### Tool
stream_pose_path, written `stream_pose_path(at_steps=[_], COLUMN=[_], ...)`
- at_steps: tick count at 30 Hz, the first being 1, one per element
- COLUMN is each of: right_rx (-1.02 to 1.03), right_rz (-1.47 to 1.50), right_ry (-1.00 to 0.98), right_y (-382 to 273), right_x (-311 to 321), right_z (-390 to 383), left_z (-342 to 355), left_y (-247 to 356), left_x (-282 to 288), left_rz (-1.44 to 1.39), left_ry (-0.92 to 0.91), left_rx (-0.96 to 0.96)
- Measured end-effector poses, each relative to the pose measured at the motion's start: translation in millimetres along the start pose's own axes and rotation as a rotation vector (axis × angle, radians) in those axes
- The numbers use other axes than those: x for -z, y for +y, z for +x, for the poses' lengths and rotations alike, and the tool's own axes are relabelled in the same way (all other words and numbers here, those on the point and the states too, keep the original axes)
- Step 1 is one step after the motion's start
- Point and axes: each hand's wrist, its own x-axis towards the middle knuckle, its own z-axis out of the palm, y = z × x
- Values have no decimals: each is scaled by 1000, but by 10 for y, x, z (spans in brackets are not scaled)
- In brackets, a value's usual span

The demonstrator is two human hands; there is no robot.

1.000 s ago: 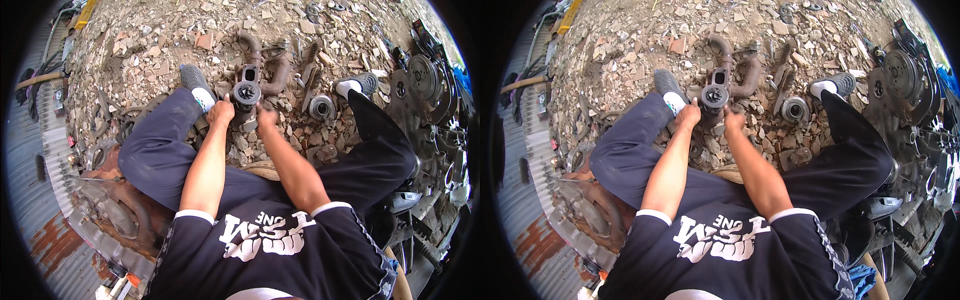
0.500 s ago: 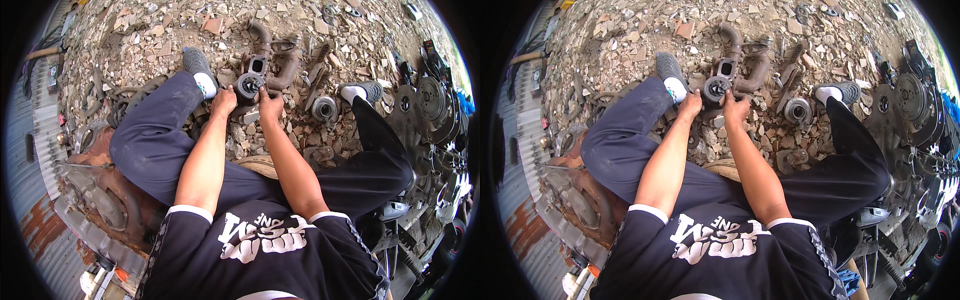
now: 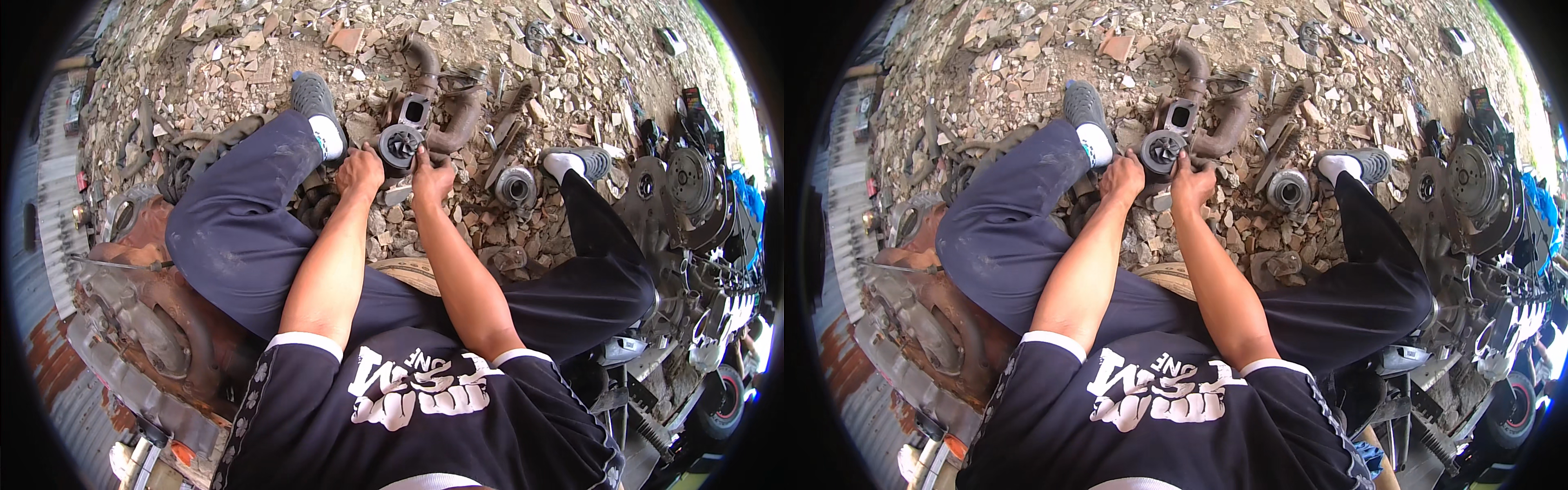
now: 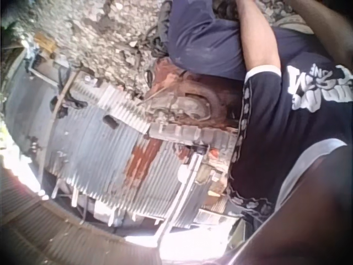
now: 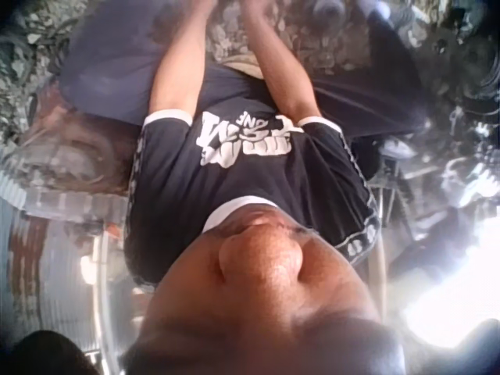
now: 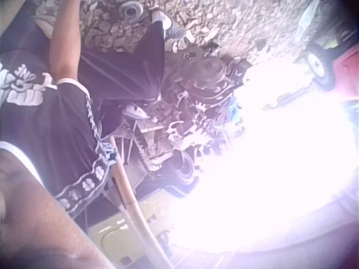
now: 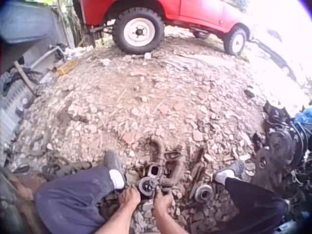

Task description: The person sits on the ground and uses a hammer to strike a metal exhaust manifold, attempting to dislodge debris or break apart a stuck component. They repeatedly hit the manifold and inspect the interior opening between strikes.

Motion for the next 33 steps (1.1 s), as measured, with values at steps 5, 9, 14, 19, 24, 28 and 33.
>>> stream_pose_path(at_steps=[5, 9, 14, 19, 24, 28, 33], right_rx=[19, 112, 76, 59, 85, 83, 32], right_rz=[15, -90, -73, -101, -173, -109, -135], right_ry=[35, 80, 33, -18, -80, -33, -38], right_y=[-183, 35, -9, -158, 38, 81, -175], right_x=[-123, -74, 7, -107, 119, 27, -62], right_z=[328, 187, 20, 449, 75, 131, 451], left_z=[10, -32, -34, 4, -10, -6, -25], left_y=[117, 145, 65, 176, 166, 119, 205], left_x=[74, 104, 109, 178, 198, 135, 188], left_rz=[10, -5, 19, 15, -18, 1, 7], left_ry=[-42, -41, -35, -100, -68, -67, -87], left_rx=[-26, 31, -11, -11, 33, -2, 4])
